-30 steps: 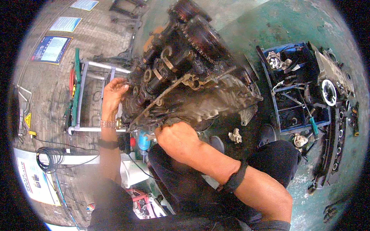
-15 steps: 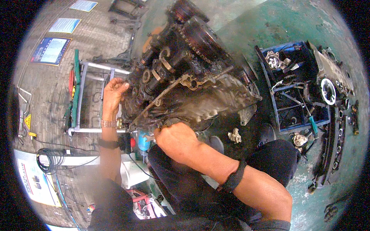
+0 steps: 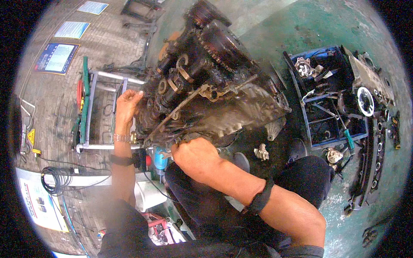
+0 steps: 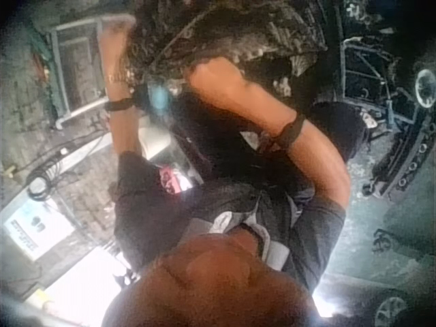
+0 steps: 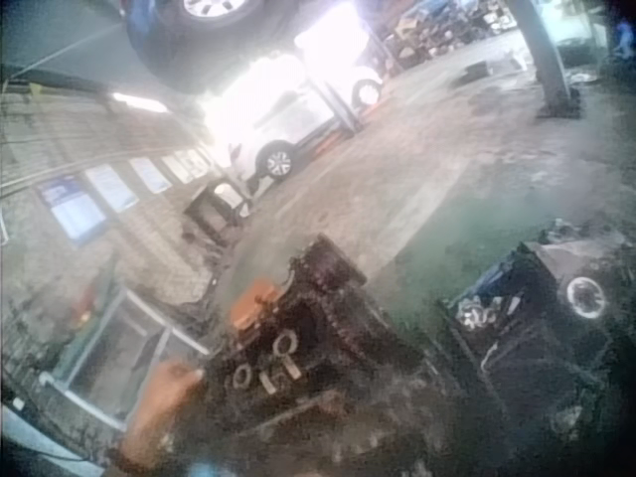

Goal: The person works on an engine block by hand and with a wrench. They loosen and remove bolts and a metal component from the assembly, then hold the detached pieces to the camera.

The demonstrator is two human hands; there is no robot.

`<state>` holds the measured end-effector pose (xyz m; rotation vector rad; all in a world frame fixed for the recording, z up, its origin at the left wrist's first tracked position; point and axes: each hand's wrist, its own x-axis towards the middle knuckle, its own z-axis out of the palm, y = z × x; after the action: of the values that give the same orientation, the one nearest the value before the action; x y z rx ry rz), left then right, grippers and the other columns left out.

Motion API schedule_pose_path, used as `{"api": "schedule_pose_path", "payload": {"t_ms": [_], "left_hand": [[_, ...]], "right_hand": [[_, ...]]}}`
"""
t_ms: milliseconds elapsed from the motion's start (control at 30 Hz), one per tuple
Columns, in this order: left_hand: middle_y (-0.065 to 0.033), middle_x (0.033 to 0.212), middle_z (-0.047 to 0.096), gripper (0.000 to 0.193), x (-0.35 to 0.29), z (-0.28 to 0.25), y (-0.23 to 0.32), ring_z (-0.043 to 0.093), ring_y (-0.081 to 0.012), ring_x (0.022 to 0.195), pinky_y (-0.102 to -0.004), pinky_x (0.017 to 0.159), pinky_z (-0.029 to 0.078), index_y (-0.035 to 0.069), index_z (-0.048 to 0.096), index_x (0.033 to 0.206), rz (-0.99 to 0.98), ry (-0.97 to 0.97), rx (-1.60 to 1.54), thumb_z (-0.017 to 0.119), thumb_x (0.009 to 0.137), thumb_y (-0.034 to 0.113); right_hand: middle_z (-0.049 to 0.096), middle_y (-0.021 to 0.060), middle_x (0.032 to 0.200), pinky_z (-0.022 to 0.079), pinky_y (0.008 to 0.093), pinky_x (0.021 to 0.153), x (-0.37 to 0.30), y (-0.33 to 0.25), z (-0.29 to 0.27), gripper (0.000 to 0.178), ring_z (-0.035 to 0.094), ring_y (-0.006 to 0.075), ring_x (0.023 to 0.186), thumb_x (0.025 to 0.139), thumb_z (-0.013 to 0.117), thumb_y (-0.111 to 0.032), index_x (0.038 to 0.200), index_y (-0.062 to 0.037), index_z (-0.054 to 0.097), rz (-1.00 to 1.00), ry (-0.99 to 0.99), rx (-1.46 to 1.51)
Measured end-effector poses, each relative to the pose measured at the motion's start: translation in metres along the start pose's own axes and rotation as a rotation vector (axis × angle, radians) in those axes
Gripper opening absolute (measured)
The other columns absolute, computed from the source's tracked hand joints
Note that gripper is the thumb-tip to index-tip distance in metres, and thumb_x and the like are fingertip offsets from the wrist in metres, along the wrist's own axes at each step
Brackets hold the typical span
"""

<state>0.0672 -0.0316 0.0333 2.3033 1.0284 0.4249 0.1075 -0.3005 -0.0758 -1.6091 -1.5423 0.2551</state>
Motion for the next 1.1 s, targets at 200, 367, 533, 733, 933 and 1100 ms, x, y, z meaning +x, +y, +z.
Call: {"api": "schedule_pose_path", "payload": {"t_ms": [200, 367, 533, 733, 933, 1100], "left_hand": [[0.0028, 0.075, 0.061, 0.018, -0.0077, 0.0008, 0.0041, 0.050, -0.0043, 0.057, -0.0188, 0.044, 0.035, 0.007, 0.062, 0.093, 0.079, -0.033, -0.120, 0.074, 0.080, 0.009], [0.0024, 0.076, 0.061, 0.020, -0.0060, -0.0042, -0.0014, 0.051, -0.0047, 0.058, -0.0187, 0.046, 0.036, 0.007, 0.063, 0.096, 0.107, -0.094, -0.148, 0.073, 0.079, 0.007], [0.0021, 0.076, 0.060, 0.016, -0.0029, -0.0056, -0.0047, 0.049, -0.0046, 0.057, -0.0195, 0.045, 0.035, 0.007, 0.061, 0.091, 0.046, -0.044, -0.050, 0.073, 0.081, 0.010], [0.0022, 0.077, 0.061, 0.016, -0.0036, -0.0032, -0.0037, 0.050, -0.0051, 0.058, -0.0198, 0.045, 0.035, 0.008, 0.061, 0.090, 0.027, -0.019, -0.034, 0.073, 0.081, 0.011], [-0.0015, 0.084, 0.062, 0.023, -0.0097, -0.0055, -0.0012, 0.054, -0.0058, 0.069, -0.0189, 0.055, 0.040, 0.001, 0.061, 0.100, 0.072, -0.055, -0.113, 0.071, 0.080, 0.002], [0.0024, 0.077, 0.061, 0.014, -0.0065, -0.0065, -0.0051, 0.051, -0.0047, 0.060, -0.0194, 0.048, 0.037, 0.007, 0.061, 0.092, 0.077, -0.064, -0.107, 0.071, 0.082, 0.008]], "right_hand": [[0.064, 0.0161, 0.077, 0.053, 0.0386, 0.059, 0.0004, -0.0001, 0.0017, 0.014, 0.066, 0.0311, 0.069, 0.070, 0.061, -0.007, 0.082, -0.0016, 0.058, -0.002, 0.011, 0.002], [0.064, 0.0158, 0.077, 0.053, 0.0387, 0.059, -0.0004, 0.0001, 0.0022, 0.014, 0.066, 0.0307, 0.069, 0.071, 0.061, -0.007, 0.084, -0.0020, 0.057, 0.001, -0.033, -0.001], [0.065, 0.0155, 0.078, 0.053, 0.0383, 0.060, 0.0003, 0.0000, 0.0012, 0.015, 0.066, 0.0301, 0.070, 0.071, 0.061, -0.007, 0.085, -0.0016, 0.057, -0.010, -0.034, -0.021], [0.065, 0.0158, 0.078, 0.054, 0.0380, 0.060, -0.0002, 0.0005, 0.0003, 0.015, 0.066, 0.0303, 0.070, 0.071, 0.061, -0.007, 0.084, -0.0012, 0.056, -0.014, -0.041, -0.034], [0.064, 0.0161, 0.077, 0.053, 0.0380, 0.060, 0.0003, 0.0000, 0.0019, 0.015, 0.066, 0.0303, 0.070, 0.069, 0.061, -0.006, 0.083, -0.0012, 0.057, -0.011, -0.031, -0.023], [0.064, 0.0159, 0.076, 0.053, 0.0379, 0.060, 0.0000, 0.0007, 0.0024, 0.014, 0.066, 0.0303, 0.069, 0.069, 0.061, -0.006, 0.082, -0.0014, 0.057, -0.017, -0.033, -0.021]]}}
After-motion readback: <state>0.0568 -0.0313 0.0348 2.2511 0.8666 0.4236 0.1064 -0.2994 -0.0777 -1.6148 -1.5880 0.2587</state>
